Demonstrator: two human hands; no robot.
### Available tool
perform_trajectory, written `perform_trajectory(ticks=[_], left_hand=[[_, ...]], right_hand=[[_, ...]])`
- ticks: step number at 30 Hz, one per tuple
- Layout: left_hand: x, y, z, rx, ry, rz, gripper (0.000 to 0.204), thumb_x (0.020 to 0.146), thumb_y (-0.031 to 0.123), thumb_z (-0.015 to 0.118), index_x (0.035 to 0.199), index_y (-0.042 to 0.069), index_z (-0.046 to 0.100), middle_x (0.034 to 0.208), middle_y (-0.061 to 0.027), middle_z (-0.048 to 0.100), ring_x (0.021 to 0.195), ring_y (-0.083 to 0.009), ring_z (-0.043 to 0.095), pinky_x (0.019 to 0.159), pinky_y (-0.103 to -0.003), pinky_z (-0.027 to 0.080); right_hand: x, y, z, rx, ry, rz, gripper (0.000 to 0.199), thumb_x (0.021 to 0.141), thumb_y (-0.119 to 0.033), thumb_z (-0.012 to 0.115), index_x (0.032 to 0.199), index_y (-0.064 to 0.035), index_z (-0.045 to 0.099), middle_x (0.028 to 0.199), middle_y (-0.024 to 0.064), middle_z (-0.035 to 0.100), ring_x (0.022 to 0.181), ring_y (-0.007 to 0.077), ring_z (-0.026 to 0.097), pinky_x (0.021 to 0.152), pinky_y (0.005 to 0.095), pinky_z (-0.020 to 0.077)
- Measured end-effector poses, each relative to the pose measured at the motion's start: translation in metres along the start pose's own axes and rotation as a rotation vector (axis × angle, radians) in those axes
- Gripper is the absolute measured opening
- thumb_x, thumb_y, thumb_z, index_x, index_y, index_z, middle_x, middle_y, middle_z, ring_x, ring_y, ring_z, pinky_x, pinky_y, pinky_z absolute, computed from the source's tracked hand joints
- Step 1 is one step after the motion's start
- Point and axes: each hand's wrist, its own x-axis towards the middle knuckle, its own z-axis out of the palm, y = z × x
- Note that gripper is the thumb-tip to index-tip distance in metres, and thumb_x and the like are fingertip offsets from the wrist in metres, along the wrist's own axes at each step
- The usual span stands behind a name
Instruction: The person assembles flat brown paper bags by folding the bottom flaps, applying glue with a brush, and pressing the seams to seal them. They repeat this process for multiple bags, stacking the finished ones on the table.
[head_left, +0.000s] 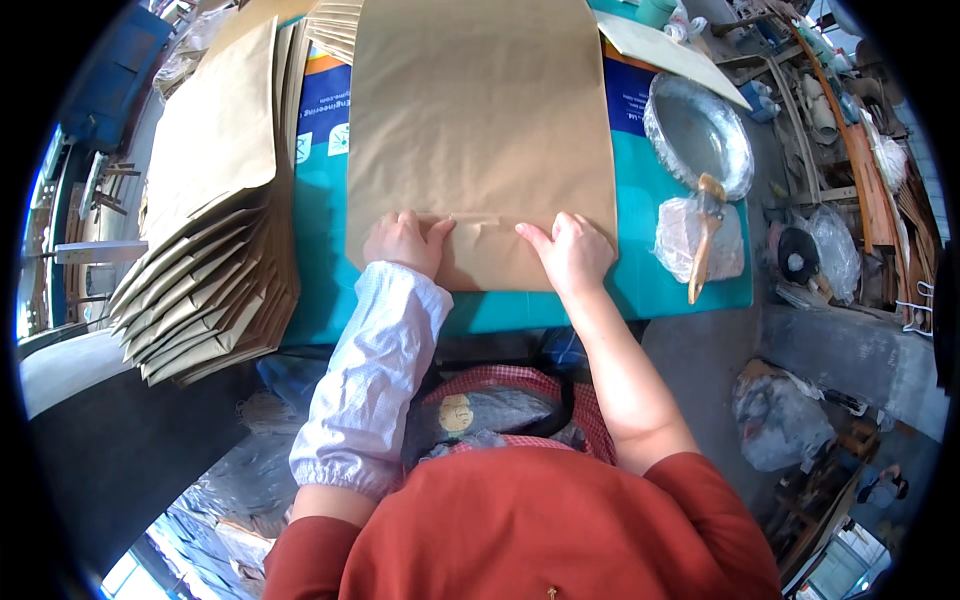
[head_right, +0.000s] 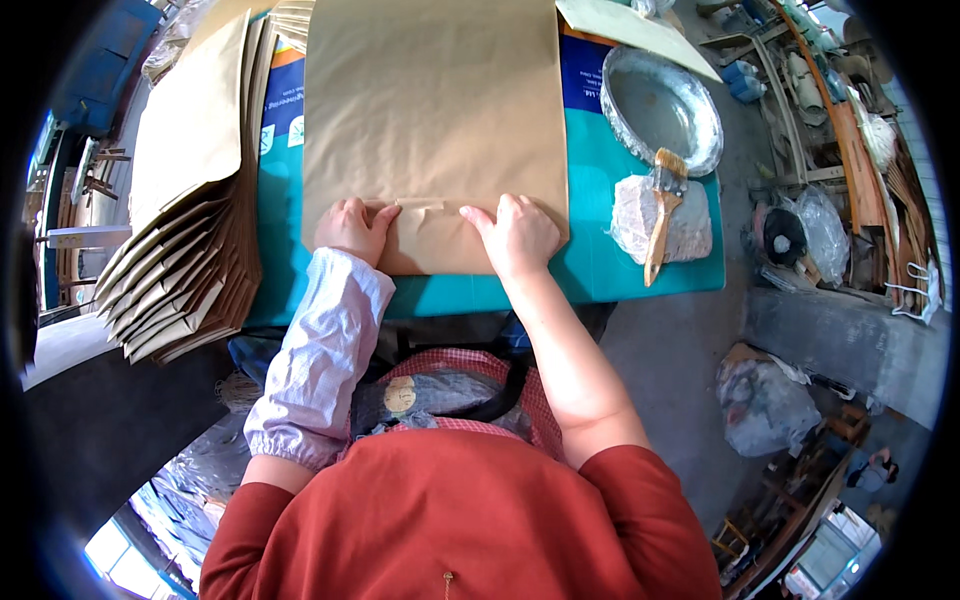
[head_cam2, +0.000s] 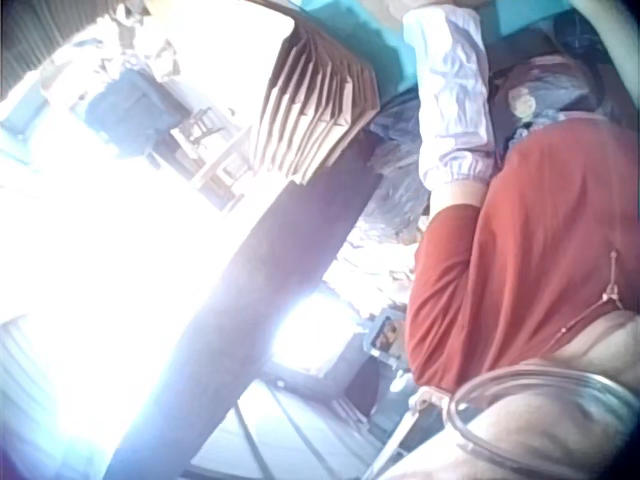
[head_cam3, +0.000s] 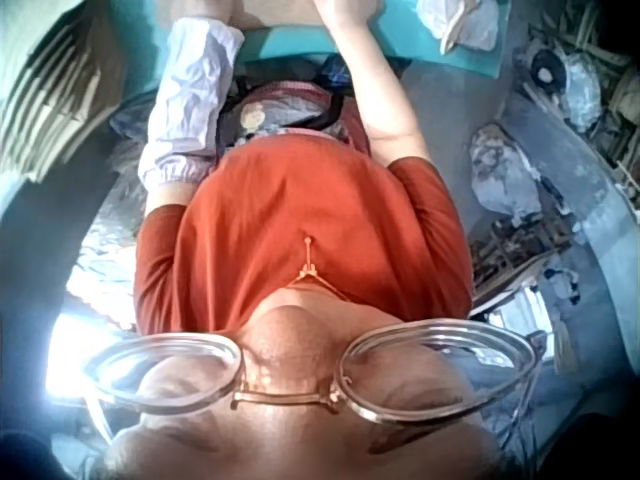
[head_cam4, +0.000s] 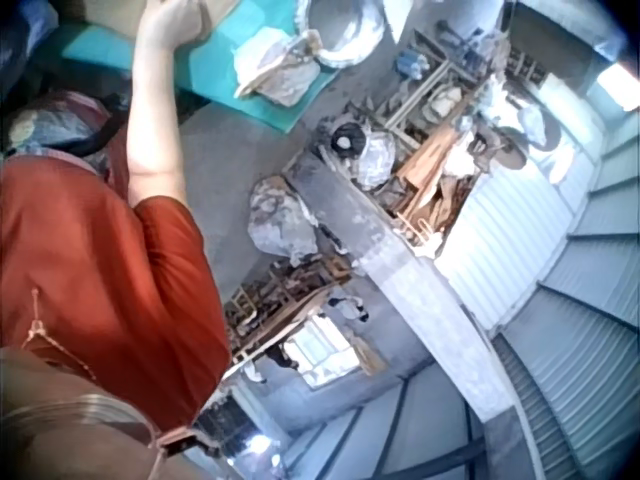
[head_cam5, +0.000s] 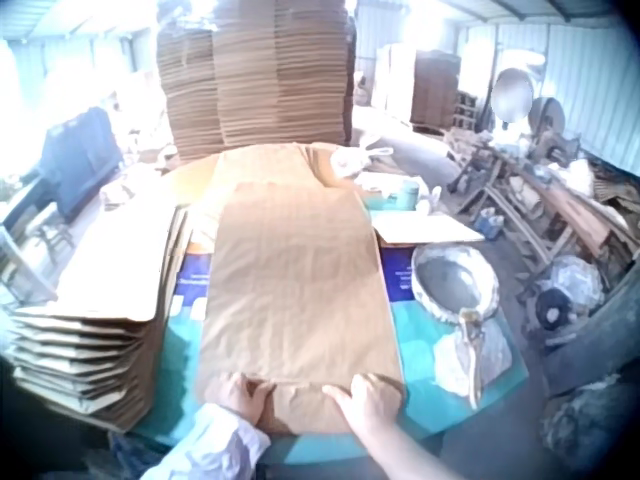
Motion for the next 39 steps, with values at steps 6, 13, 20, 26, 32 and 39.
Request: perform_trajectory(ticks=[6, 13, 20, 26, 32, 39], left_hand=[[-0.007, -0.012, -0.032, -0.204, 0.075, -0.033, 0.044, 0.077, 0.037, 0.075, 0.061, 0.004, 0.051, 0.072, -0.015, 0.06, 0.07, -0.0343, 0.059, 0.065, -0.044, 0.046], [-0.072, -0.045, -0.047, 0.087, -0.202, 0.509, 0.074, 0.076, 0.029, 0.065, 0.137, -0.005, 0.04, 0.142, -0.0248, 0.04, 0.134, -0.0397, 0.034, 0.111, -0.048, 0.027], [-0.073, -0.04, -0.051, 0.135, -0.272, 0.374, 0.087, 0.078, 0.044, 0.06, 0.141, -0.008, 0.031, 0.149, -0.0254, 0.029, 0.141, -0.038, 0.024, 0.116, -0.048, 0.017], [-0.048, -0.014, -0.062, 0.092, -0.307, 0.511, 0.087, 0.075, 0.037, 0.062, 0.145, -0.002, 0.029, 0.151, -0.0186, 0.03, 0.142, -0.0311, 0.024, 0.117, -0.047, 0.014], [-0.031, -0.003, -0.036, 0.101, -0.39, 0.576, 0.09, 0.074, 0.046, 0.065, 0.142, -0.003, 0.034, 0.151, -0.0168, 0.032, 0.142, -0.0274, 0.026, 0.118, -0.04, 0.018], [-0.022, 0.033, -0.052, 0.486, -0.533, 0.365, 0.088, 0.077, 0.046, 0.063, 0.143, -0.005, 0.033, 0.152, -0.0195, 0.029, 0.142, -0.0331, 0.025, 0.117, -0.041, 0.019]], right_hand=[[-0.012, 0.001, -0.01, 0.497, -0.013, 0.07, 0.03, 0.077, -0.03, 0.076, 0.072, -0.0062, 0.059, 0.072, 0.0063, 0.061, 0.063, 0.0263, 0.06, 0.059, 0.0388, 0.048], [-0.041, -0.084, 0.002, 0.093, -0.347, -0.739, 0.074, 0.085, -0.04, 0.06, 0.143, -0.0013, 0.037, 0.149, 0.0142, 0.037, 0.14, 0.0264, 0.031, 0.117, 0.0412, 0.0185], [-0.014, -0.073, 0.006, -0.019, -0.336, -0.557, 0.101, 0.078, -0.072, 0.052, 0.144, 0.0017, 0.031, 0.151, 0.017, 0.031, 0.143, 0.0264, 0.024, 0.118, 0.04, 0.0136], [-0.039, -0.038, -0.019, 0.05, -0.222, -0.462, 0.074, 0.085, -0.039, 0.063, 0.138, 0.007, 0.039, 0.144, 0.023, 0.039, 0.136, 0.0355, 0.034, 0.115, 0.0456, 0.0228], [-0.044, -0.037, -0.017, 0.029, -0.228, -0.374, 0.086, 0.076, -0.046, 0.07, 0.137, 0.0073, 0.039, 0.143, 0.0228, 0.04, 0.137, 0.0328, 0.034, 0.115, 0.0438, 0.0231], [-0.034, -0.016, -0.04, 0.097, -0.315, -0.249, 0.092, 0.075, -0.049, 0.073, 0.137, 0.0077, 0.038, 0.143, 0.0249, 0.039, 0.137, 0.035, 0.034, 0.113, 0.0427, 0.0269]])
